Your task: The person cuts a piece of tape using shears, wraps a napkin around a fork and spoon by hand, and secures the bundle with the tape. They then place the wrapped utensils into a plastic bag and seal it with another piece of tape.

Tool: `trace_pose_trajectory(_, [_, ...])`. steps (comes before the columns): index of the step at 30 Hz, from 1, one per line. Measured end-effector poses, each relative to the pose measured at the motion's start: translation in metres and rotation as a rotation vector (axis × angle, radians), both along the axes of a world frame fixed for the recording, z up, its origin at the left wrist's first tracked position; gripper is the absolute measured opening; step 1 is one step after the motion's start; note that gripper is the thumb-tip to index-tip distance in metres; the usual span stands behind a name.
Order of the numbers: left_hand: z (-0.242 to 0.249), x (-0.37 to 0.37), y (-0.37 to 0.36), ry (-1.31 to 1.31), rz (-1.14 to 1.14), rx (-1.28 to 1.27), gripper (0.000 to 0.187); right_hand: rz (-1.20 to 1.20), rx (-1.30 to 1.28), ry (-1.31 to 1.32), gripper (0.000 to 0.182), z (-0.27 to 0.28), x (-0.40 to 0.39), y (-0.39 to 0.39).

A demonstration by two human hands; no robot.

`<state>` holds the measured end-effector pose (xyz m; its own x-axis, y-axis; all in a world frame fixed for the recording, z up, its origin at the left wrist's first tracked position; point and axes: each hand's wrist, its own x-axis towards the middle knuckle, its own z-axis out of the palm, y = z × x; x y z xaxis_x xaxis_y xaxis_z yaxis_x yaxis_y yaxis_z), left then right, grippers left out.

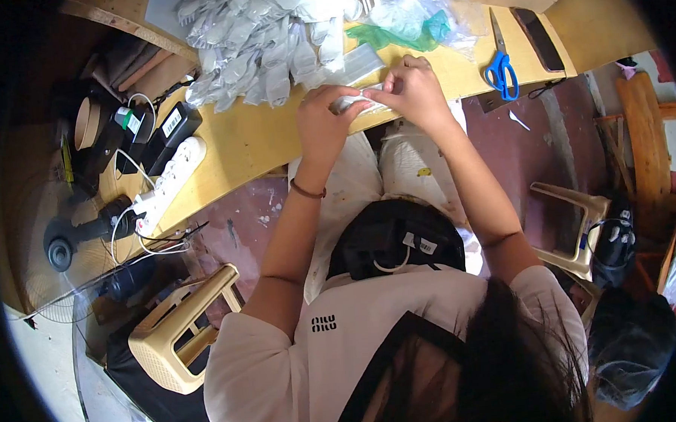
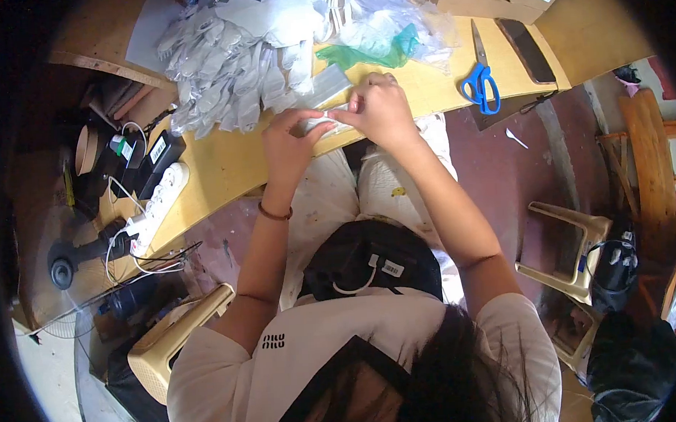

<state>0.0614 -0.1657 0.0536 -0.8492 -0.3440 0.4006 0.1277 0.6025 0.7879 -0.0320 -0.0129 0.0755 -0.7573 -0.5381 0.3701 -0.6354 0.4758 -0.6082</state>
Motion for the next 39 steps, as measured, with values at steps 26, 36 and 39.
trace_pose_trajectory(26, [0.006,0.000,-0.001,-0.087,-0.016,0.048,0.031,-0.121,0.459,0.143,0.066,0.016,-0.002,-0.002])
trace_pose_trajectory(36, [-0.004,-0.002,-0.003,-0.030,-0.006,0.041,0.032,-0.182,0.462,0.105,0.054,0.011,-0.019,0.023])
trace_pose_trajectory(39, [0.001,0.000,-0.003,-0.080,-0.017,0.068,0.032,-0.137,0.350,-0.036,0.041,0.010,-0.024,0.031])
